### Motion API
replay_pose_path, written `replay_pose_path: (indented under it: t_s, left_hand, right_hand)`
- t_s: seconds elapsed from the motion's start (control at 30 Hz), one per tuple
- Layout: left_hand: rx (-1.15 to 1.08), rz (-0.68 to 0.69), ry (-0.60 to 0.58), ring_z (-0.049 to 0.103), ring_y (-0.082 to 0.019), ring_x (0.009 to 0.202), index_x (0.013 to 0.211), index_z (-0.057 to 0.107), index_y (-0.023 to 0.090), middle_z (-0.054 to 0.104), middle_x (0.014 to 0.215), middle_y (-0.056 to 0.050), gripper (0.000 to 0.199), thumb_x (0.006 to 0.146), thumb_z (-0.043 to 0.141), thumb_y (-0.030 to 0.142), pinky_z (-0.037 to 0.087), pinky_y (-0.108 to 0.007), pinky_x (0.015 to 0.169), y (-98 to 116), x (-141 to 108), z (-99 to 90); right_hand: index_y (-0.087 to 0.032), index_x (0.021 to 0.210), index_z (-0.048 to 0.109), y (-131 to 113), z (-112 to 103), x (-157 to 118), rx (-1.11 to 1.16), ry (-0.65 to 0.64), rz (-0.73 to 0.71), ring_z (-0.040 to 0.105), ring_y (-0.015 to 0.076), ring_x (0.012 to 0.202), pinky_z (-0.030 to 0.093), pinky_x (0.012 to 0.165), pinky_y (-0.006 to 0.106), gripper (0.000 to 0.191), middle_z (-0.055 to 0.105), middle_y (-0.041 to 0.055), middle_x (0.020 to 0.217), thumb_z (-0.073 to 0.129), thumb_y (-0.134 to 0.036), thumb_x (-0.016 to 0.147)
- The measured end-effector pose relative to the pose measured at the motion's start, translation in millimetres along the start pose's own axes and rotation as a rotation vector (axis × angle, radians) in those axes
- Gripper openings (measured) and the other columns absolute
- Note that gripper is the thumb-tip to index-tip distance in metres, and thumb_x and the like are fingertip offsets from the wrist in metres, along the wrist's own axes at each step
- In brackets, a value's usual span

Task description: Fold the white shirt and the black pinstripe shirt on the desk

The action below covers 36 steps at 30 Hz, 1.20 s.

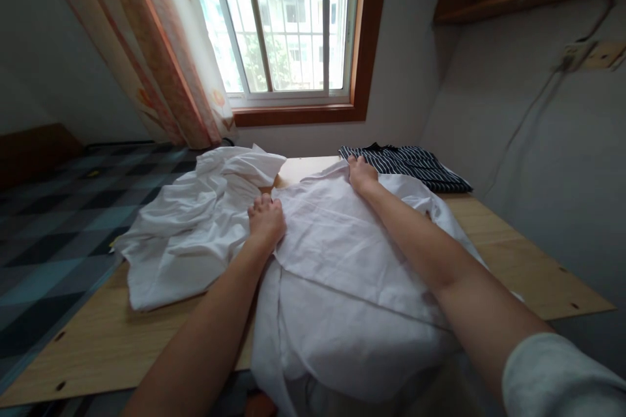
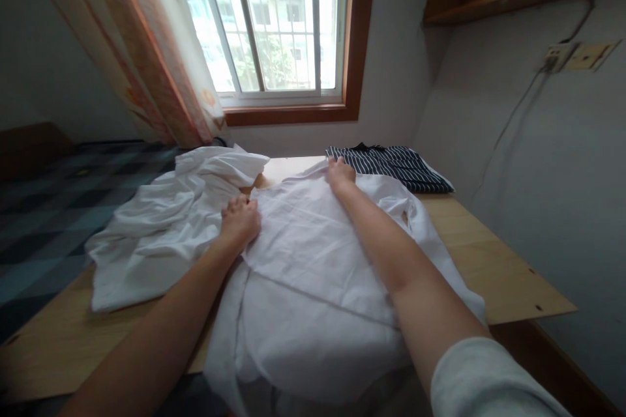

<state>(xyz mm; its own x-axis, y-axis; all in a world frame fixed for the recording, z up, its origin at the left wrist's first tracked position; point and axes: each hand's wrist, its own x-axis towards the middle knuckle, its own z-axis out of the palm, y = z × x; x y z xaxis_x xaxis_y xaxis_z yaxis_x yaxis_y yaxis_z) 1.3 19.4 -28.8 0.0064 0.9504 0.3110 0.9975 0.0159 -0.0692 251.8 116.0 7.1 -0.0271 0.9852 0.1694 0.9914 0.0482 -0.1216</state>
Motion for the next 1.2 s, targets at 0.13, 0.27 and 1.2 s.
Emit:
replay_pose_path:
  t_s: [0.13, 0.27, 1.2]
  left_hand:
    - [-0.109, 0.142, 0.075, 0.042, -0.030, 0.131, 0.129, 0.060, 0.014, 0.053, 0.138, -0.015, 0.044, 0.092, 0.037, 0.021, 0.032, -0.041, 0.109, 11, -2, 0.7]
    - [-0.167, 0.266, -0.114, 0.034, -0.027, 0.142, 0.147, 0.043, 0.012, 0.042, 0.153, -0.014, 0.053, 0.097, 0.034, 0.031, 0.025, -0.041, 0.116, 23, -6, 13.6]
    - [-0.118, 0.199, -0.341, 0.011, -0.034, 0.151, 0.155, 0.029, 0.027, 0.016, 0.165, -0.008, 0.067, 0.096, 0.021, 0.059, 0.011, -0.066, 0.115, 23, -5, 13.7]
  right_hand:
    - [-0.014, 0.140, 0.046, -12, 2, -22, -0.076, 0.147, -0.098, 0.048, 0.0319, 0.122, 0.040, 0.096, 0.041, 0.045, 0.047, 0.0218, 0.141, 0.041, -0.020, 0.096]
    - [-0.015, 0.123, 0.063, -23, 13, -56, -0.058, 0.027, -0.307, 0.048, 0.0296, 0.123, 0.037, 0.102, 0.042, 0.037, 0.057, 0.0188, 0.132, 0.038, -0.018, 0.096]
    - [-0.016, 0.115, 0.068, 116, -1, -104, 0.006, 0.138, -0.014, 0.060, 0.0245, 0.113, 0.044, 0.096, 0.034, 0.028, 0.067, 0.0128, 0.121, 0.057, -0.024, 0.090]
